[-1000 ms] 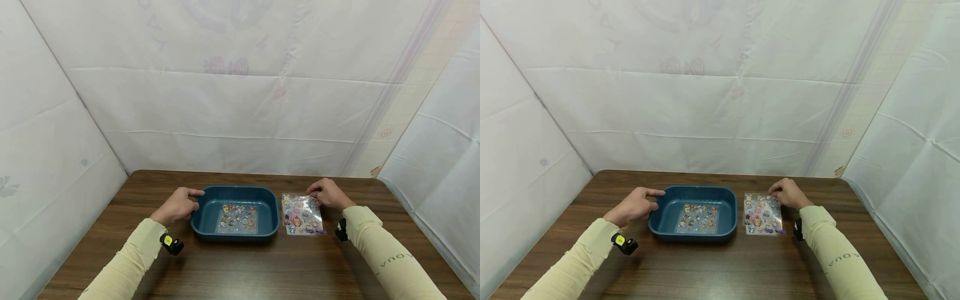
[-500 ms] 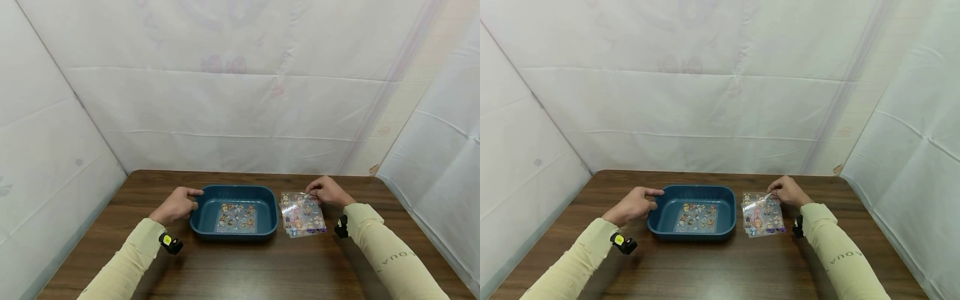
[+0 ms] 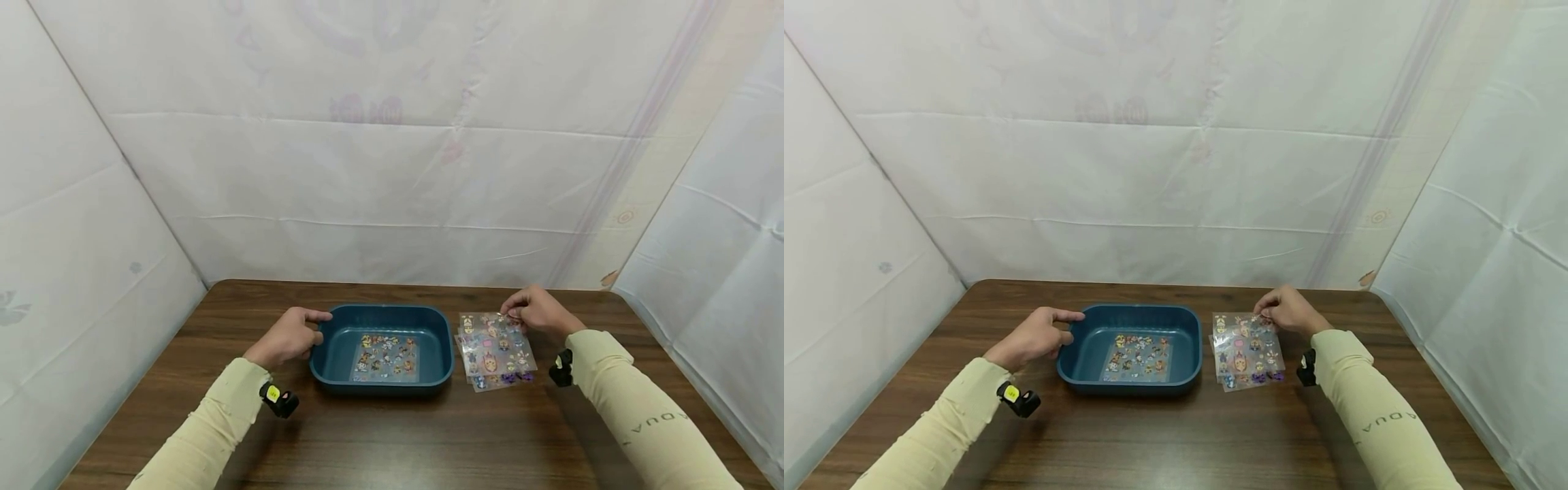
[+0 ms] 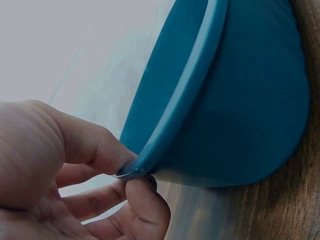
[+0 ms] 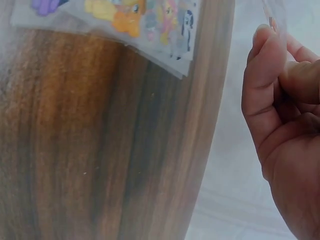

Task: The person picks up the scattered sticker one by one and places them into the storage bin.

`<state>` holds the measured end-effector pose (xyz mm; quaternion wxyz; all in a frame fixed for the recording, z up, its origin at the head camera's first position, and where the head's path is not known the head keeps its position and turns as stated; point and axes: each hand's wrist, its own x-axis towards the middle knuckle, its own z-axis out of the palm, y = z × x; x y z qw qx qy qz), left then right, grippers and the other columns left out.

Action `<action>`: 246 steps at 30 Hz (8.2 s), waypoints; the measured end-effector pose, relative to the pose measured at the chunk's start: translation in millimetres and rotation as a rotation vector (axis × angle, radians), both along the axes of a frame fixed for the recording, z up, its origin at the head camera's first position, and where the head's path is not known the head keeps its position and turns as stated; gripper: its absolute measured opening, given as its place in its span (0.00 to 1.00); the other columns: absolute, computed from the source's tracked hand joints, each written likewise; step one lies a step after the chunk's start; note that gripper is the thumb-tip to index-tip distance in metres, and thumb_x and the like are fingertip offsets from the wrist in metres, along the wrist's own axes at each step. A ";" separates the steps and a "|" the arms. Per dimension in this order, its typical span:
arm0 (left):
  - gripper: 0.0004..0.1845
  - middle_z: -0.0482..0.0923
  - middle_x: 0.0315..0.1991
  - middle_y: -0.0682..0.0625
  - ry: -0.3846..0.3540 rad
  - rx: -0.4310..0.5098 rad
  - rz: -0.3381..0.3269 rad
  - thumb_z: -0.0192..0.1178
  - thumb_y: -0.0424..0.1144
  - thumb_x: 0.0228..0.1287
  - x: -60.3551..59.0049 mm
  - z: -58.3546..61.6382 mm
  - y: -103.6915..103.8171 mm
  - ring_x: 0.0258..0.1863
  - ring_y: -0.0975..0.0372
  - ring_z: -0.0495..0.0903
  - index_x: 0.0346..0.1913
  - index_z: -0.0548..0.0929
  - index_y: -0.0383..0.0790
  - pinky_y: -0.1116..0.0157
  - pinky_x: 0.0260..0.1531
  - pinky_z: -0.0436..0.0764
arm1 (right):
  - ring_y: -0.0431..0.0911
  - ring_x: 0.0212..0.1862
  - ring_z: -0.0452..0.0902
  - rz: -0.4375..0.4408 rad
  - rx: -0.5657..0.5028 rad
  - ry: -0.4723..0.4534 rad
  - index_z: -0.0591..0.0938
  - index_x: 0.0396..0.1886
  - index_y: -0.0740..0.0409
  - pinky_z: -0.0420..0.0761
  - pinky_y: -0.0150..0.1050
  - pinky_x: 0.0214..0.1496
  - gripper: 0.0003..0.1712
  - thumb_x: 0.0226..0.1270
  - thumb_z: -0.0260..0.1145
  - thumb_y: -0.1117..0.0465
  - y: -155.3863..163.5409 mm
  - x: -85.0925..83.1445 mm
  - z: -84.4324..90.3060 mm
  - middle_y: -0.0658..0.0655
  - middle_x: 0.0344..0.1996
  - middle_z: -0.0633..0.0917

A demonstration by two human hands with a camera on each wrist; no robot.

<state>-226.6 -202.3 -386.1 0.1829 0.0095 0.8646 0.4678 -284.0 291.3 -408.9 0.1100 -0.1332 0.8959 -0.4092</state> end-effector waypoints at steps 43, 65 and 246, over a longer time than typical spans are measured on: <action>0.29 0.56 0.14 0.55 0.019 -0.015 -0.010 0.52 0.25 0.70 -0.1 0.0 -0.1 0.12 0.63 0.57 0.74 0.73 0.34 0.63 0.22 0.67 | 0.45 0.26 0.77 0.111 -0.109 -0.108 0.85 0.52 0.75 0.82 0.46 0.30 0.16 0.78 0.53 0.72 -28.5 -3.2 30.1 0.60 0.30 0.86; 0.29 0.55 0.14 0.55 0.013 -0.007 -0.005 0.52 0.25 0.71 -1.0 -1.7 1.4 0.12 0.63 0.56 0.74 0.73 0.35 0.65 0.20 0.66 | 0.46 0.26 0.79 0.120 -0.082 -0.106 0.86 0.51 0.73 0.85 0.50 0.34 0.16 0.78 0.54 0.72 -63.2 -3.1 32.9 0.62 0.33 0.88; 0.29 0.55 0.13 0.55 0.012 -0.019 -0.002 0.52 0.25 0.70 3.7 0.4 0.5 0.12 0.63 0.57 0.74 0.74 0.35 0.63 0.22 0.68 | 0.47 0.39 0.90 -0.019 -0.316 -0.329 0.77 0.63 0.79 0.90 0.44 0.48 0.21 0.72 0.62 0.76 -78.1 9.2 25.4 0.72 0.46 0.87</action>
